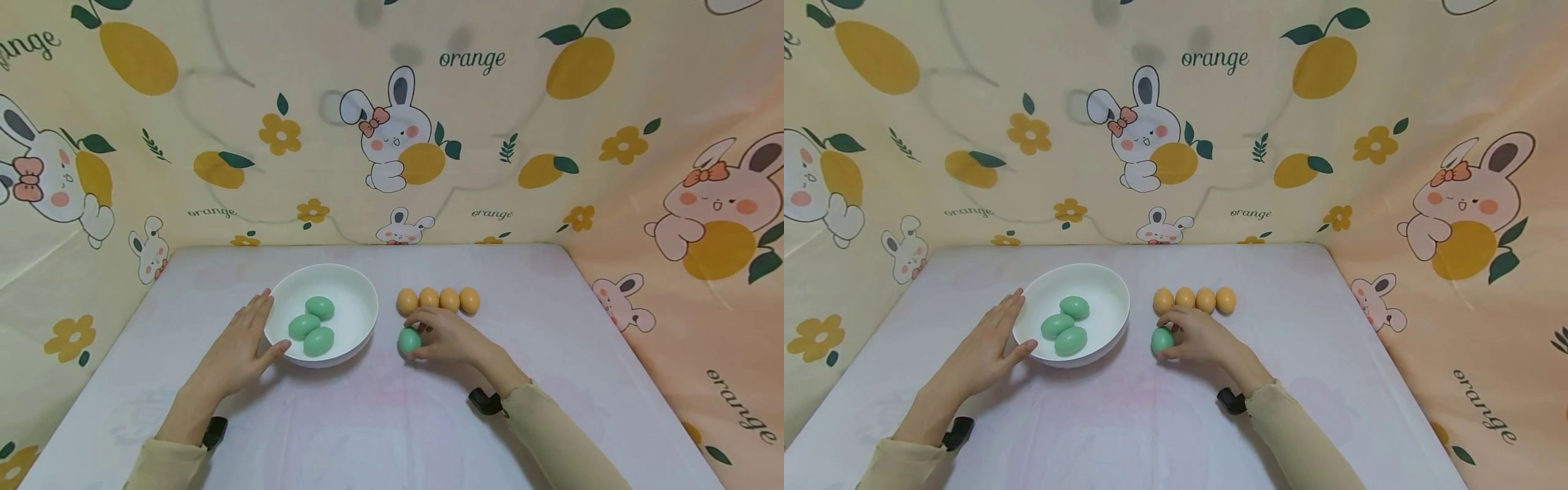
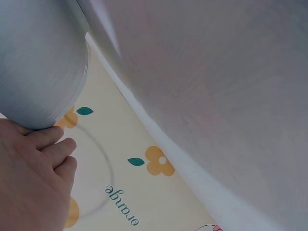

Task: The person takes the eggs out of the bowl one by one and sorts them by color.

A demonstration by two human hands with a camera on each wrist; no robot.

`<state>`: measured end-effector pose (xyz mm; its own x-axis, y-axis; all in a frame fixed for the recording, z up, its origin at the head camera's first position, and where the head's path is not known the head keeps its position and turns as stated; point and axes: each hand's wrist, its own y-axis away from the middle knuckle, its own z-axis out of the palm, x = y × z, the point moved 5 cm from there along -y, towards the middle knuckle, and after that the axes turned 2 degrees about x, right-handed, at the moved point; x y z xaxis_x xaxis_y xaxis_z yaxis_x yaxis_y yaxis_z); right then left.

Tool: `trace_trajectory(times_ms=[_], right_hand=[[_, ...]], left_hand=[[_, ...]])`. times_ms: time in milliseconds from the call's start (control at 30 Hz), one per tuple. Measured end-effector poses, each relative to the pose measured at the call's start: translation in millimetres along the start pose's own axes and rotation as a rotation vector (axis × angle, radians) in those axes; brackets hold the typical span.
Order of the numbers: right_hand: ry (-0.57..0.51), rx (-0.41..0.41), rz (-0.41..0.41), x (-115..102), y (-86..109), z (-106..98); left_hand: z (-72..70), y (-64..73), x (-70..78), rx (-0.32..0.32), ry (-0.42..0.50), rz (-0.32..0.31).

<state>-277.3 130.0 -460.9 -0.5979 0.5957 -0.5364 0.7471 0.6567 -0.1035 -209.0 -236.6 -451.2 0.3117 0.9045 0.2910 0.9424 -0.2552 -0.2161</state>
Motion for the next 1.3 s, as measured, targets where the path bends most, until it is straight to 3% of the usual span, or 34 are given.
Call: trace_trajectory(times_ms=[233, 533, 667, 1000, 1300], right_hand=[[-0.036, 0.027, 0.012, -4, 0.3, -8], [-0.052, 0.158, -0.111, -29, -8.9, -22], [-0.035, 0.180, -0.155, -46, -15.9, -24], [-0.007, 0.165, -0.300, -84, -43.0, -15], [0.040, 0.055, -0.309, -105, -65.1, 5]], left_hand=[[-0.6, 0.4, 0.1, -0.001, 0.000, 0.000], [-0.6, 0.4, 0.5, -0.002, -0.002, -0.007], [-0.8, 0.3, 0.6, -0.001, -0.001, -0.007], [-0.8, 0.0, 0.2, -0.007, 0.007, -0.008], [-1.0, 0.2, 0.6, -0.009, 0.010, -0.002]])
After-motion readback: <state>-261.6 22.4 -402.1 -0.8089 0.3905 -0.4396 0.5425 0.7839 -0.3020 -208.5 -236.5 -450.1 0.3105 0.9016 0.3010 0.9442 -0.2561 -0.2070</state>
